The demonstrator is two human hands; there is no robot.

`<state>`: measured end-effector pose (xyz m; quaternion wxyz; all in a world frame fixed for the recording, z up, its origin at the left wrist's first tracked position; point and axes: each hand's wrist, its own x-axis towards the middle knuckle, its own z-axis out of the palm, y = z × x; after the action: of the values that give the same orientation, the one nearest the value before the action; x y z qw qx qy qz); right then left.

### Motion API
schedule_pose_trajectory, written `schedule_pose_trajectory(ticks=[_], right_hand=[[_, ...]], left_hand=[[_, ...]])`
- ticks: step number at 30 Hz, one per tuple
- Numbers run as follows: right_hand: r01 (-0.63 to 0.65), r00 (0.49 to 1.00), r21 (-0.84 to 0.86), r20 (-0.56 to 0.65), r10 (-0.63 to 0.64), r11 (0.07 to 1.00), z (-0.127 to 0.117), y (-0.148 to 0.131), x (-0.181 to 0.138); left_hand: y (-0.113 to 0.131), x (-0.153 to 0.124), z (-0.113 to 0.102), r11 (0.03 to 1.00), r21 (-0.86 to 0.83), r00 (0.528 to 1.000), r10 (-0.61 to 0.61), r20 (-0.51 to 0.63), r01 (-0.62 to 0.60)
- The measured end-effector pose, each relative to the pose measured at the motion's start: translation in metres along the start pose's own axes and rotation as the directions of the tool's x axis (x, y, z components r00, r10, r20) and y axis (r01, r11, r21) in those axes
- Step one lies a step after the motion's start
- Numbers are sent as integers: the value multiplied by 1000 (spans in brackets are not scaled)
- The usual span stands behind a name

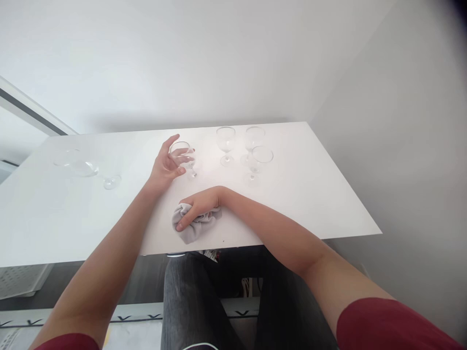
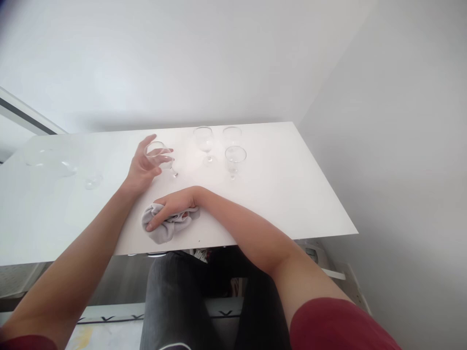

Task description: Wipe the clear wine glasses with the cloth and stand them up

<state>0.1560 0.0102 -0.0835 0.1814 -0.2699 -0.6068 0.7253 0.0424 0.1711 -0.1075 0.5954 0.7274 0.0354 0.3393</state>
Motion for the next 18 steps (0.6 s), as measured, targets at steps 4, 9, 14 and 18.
schedule_pose_trajectory(ticks=[4,9,14,18], right_hand=[[-9,998,-20,-69,7,1000,1,-1,0],[-18,998,-39,-55,16,999,1,-1,1],[-32,998,-59,-50,29,998,0,-1,0],[-28,999,-13,-16,28,1000,0,-5,-1]], left_hand=[[-2,-5,3,981,118,987,-157,23,153],[-2,-8,3,821,527,975,-206,-84,219],[1,-6,8,701,693,964,-263,32,168],[5,-7,15,726,685,958,-234,169,56]])
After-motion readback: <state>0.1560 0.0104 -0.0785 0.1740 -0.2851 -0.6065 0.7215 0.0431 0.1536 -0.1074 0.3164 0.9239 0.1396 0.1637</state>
